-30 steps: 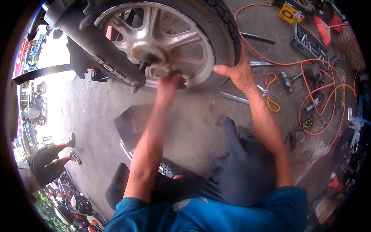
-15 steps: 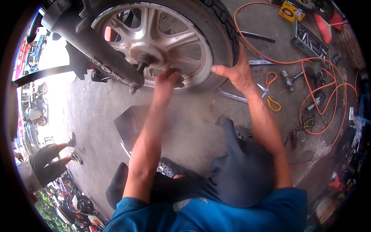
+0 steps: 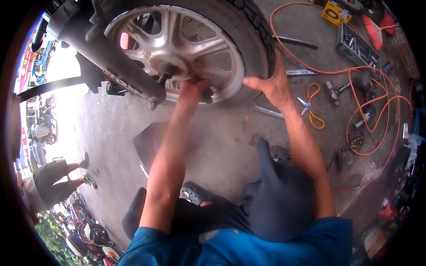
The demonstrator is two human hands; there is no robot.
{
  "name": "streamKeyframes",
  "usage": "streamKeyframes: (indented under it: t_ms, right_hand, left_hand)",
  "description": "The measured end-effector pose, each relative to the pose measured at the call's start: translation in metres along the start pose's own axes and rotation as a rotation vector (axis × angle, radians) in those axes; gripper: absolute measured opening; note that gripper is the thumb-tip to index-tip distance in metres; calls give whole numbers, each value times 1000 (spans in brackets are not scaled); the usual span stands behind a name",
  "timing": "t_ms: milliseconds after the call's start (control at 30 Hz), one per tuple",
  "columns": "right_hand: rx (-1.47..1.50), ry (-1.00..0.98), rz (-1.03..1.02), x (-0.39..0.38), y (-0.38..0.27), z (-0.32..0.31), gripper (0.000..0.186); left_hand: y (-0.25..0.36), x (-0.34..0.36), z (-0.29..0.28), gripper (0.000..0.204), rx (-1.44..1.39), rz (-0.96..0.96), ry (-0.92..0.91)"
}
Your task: The person removes the valve component from a motorcycle wheel by hand, presses the tire to unseat the bead, and pries the tire off the rim using tire levers.
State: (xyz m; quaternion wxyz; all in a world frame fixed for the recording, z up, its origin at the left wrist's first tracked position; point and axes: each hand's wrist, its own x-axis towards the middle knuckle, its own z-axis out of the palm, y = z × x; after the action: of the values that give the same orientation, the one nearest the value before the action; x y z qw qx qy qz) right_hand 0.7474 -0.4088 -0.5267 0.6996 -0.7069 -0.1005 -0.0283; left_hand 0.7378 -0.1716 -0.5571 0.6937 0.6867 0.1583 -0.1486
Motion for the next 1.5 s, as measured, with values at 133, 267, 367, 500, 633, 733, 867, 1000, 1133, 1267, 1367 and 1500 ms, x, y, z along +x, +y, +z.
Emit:
streamKeyframes:
  t_ms: [133, 267, 367, 500, 633, 733, 867, 1000, 1133, 1267, 1367, 1500]
  right_hand:
    - [-5, 1, -3, -1, 5, 0, 92]
    - [-24, -7, 50, -2, 6, -1, 92]
    - [10, 11, 49, -3, 4, 2, 91]
    - [23, 24, 65, -3, 5, 3, 90]
    - [43, 13, 63, -3, 8, 4, 89]
    - [28, 41, 62, -6, 13, 3, 88]
    - [1, 34, 32, -4, 13, 2, 89]
    - [24, 12, 33, -4, 11, 4, 90]
    - [17, 18, 23, -5, 10, 4, 89]
    - [46, 18, 45, -6, 4, 8, 89]
    - [40, 7, 43, -5, 4, 6, 88]
    - [29, 15, 33, -7, 9, 10, 88]
  left_hand:
    - [2, 1, 1, 21, 3, -31, -2]
    - [3, 3, 17, 18, 18, -59, 122]
    - [0, 4, 24, 16, 11, -82, 202]
    - [-8, 3, 31, 16, -36, 8, 308]
    - [-9, 0, 36, 18, -203, 3, 328]
    - [-9, -3, 31, 19, -269, -65, 237]
    - [-12, -8, 18, 25, -307, 3, 110]
    - [-13, -5, 8, 24, -182, -58, 113]
    - [-17, -5, 11, 23, -180, 0, 150]
    - [-18, -8, 23, 21, -140, 57, 242]
    - [-26, -3, 28, 22, -134, 90, 331]
    - [-44, 7, 30, 22, 133, 252, 512]
